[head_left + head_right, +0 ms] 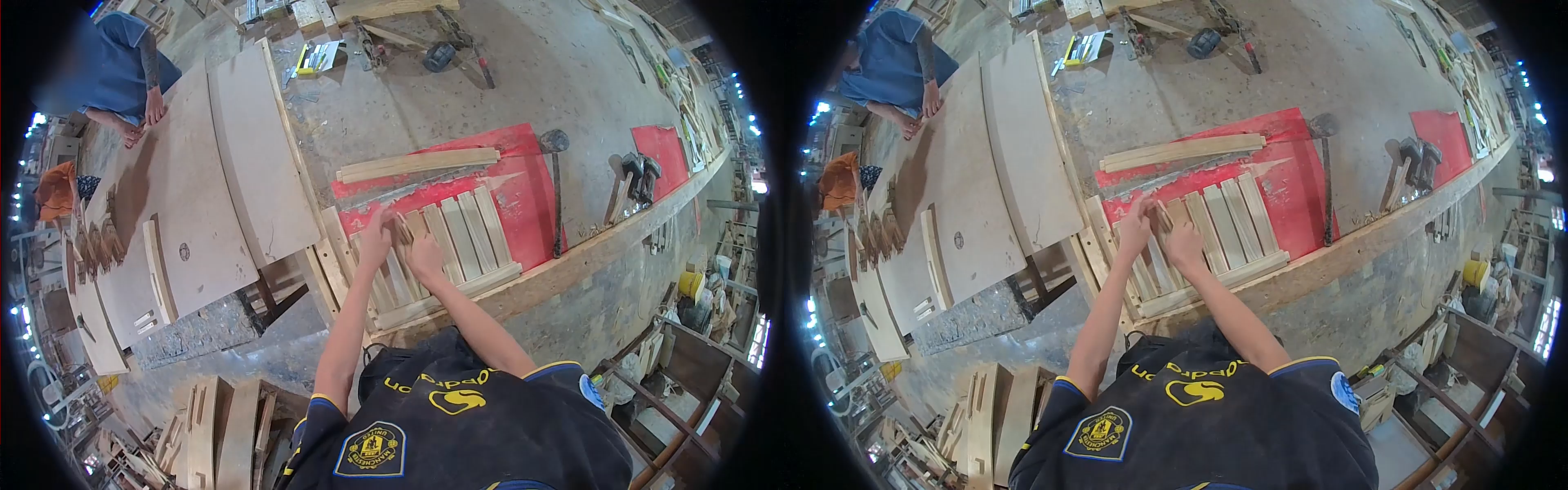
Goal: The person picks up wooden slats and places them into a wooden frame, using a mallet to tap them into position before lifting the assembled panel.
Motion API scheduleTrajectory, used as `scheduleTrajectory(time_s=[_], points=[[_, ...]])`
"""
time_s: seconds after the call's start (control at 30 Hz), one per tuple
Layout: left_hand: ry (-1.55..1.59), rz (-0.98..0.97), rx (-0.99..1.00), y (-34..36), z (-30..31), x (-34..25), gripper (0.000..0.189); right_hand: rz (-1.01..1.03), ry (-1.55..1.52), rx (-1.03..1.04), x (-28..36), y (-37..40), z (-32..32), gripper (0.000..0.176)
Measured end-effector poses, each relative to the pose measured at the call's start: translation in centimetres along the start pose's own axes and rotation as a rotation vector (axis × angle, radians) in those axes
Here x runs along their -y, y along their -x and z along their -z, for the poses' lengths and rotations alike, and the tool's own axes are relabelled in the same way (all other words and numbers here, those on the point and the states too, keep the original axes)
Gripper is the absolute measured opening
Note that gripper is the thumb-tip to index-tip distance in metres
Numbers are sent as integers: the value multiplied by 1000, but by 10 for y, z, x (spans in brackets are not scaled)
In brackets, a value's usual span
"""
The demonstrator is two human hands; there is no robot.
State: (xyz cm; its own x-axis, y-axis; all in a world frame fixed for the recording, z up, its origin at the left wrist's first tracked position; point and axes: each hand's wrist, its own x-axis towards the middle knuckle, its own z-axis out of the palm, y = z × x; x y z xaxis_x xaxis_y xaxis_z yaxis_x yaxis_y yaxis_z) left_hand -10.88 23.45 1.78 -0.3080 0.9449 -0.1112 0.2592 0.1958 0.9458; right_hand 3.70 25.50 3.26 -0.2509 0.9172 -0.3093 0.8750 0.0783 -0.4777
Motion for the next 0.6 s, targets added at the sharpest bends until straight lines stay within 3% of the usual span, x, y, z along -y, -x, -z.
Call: scheduleTrajectory(time_s=[0.13, 0.33, 0.6], points=[[-47, 24, -171, -6, 2, -9, 46, -74, -85, 34, 1, 2, 11, 32], [-105, 92, -124, -17, -13, -11, 40, -17, -103, -93, -3, -7, 1, 28], [2, 69, -196, -27, -30, 19, 38, -31, -122, 81, -1, 5, 5, 25]])
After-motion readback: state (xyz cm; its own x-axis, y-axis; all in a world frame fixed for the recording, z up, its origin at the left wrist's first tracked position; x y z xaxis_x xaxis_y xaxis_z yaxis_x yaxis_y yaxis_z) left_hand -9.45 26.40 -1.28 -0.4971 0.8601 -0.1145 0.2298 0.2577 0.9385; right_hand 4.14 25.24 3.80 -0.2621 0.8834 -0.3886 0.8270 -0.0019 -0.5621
